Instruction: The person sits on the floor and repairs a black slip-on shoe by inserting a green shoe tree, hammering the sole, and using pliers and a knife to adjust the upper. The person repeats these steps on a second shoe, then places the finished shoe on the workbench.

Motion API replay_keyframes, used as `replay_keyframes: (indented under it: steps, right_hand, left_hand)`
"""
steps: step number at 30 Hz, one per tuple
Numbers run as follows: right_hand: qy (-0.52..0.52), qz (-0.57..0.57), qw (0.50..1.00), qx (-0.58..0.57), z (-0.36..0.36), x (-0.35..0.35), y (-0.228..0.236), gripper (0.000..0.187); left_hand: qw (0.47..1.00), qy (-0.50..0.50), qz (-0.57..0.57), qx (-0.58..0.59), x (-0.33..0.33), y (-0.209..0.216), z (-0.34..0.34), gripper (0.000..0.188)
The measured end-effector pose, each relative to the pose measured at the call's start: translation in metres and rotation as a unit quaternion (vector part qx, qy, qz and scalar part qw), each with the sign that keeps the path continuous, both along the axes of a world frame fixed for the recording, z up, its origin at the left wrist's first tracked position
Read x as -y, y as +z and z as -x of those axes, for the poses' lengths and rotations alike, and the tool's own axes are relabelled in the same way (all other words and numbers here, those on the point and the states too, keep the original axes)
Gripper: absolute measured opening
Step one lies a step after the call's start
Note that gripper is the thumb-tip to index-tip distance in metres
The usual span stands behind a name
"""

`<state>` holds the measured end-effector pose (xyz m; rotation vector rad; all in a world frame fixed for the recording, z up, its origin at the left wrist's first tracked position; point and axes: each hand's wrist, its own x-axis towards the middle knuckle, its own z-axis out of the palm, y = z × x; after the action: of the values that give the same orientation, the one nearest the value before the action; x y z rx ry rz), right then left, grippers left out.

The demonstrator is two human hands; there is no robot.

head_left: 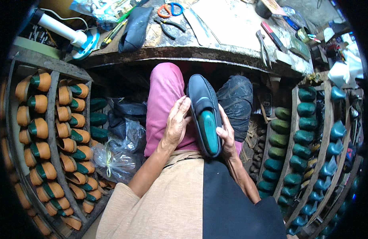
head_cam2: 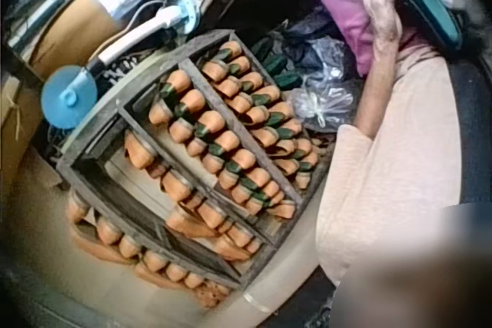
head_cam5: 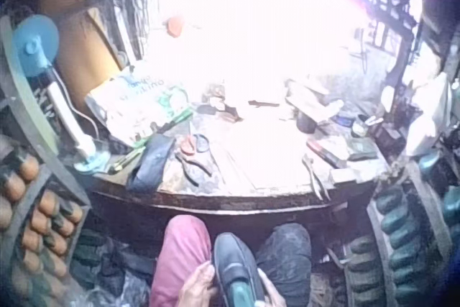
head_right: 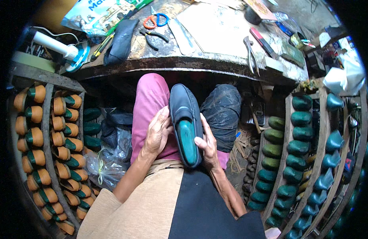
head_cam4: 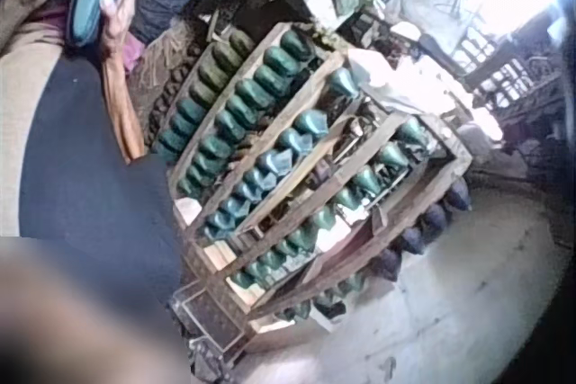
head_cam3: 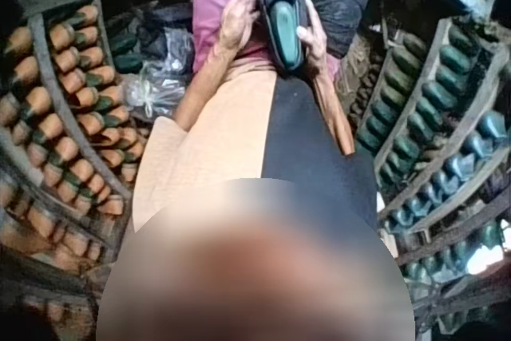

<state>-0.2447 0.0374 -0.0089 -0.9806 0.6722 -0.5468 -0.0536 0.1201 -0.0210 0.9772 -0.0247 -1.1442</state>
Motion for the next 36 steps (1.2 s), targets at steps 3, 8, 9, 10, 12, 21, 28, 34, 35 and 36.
replay_keyframes:
  steps: [3, 8, 9, 10, 12, 21, 28, 34, 35, 36]
  right_hand:
    - [0.05, 0.05, 0.998, 0.005, 0.004, 0.006, 0.009, 0.117]
    - [0.06, 0.095, 0.993, -0.043, 0.02, 0.006, 0.021, 0.113]
    - [0.062, 0.107, 0.99, -0.062, 0.022, 0.004, 0.023, 0.111]
    - [0.058, 0.111, 0.989, -0.082, 0.026, 0.0, 0.024, 0.109]
    - [0.028, 0.125, 0.983, -0.132, 0.032, -0.007, 0.024, 0.107]
    - [-0.134, -0.082, 0.984, 0.078, 0.054, 0.004, 0.022, 0.087]
    - [-0.144, -0.053, 0.987, -0.045, 0.053, 0.015, 0.047, 0.071]
    - [-0.096, 0.043, 0.993, -0.062, 0.053, 0.018, 0.059, 0.076]
    - [-0.09, 0.06, 0.992, -0.063, 0.054, 0.019, 0.059, 0.077]
    - [-0.084, 0.064, 0.992, -0.069, 0.055, 0.019, 0.059, 0.075]
  left_hand:
    - [0.994, -0.064, 0.027, -0.082, 0.012, 0.003, -0.013, 0.046]
    - [0.99, -0.114, 0.037, -0.069, 0.019, 0.03, -0.009, 0.041]
    - [0.99, -0.119, 0.039, -0.059, 0.022, 0.034, -0.007, 0.041]
    - [0.99, -0.124, 0.04, -0.05, 0.024, 0.037, -0.004, 0.041]
    - [0.989, -0.132, 0.059, -0.029, 0.033, 0.039, 0.003, 0.044]
    - [0.97, -0.227, 0.077, -0.044, 0.072, 0.041, 0.028, 0.057]
    - [0.941, -0.295, 0.155, -0.054, 0.067, 0.052, 0.042, 0.088]
    - [0.928, -0.343, 0.126, 0.076, 0.054, 0.068, 0.031, 0.09]
    - [0.925, -0.35, 0.125, 0.085, 0.053, 0.069, 0.029, 0.09]
    - [0.923, -0.353, 0.118, 0.092, 0.052, 0.069, 0.028, 0.09]
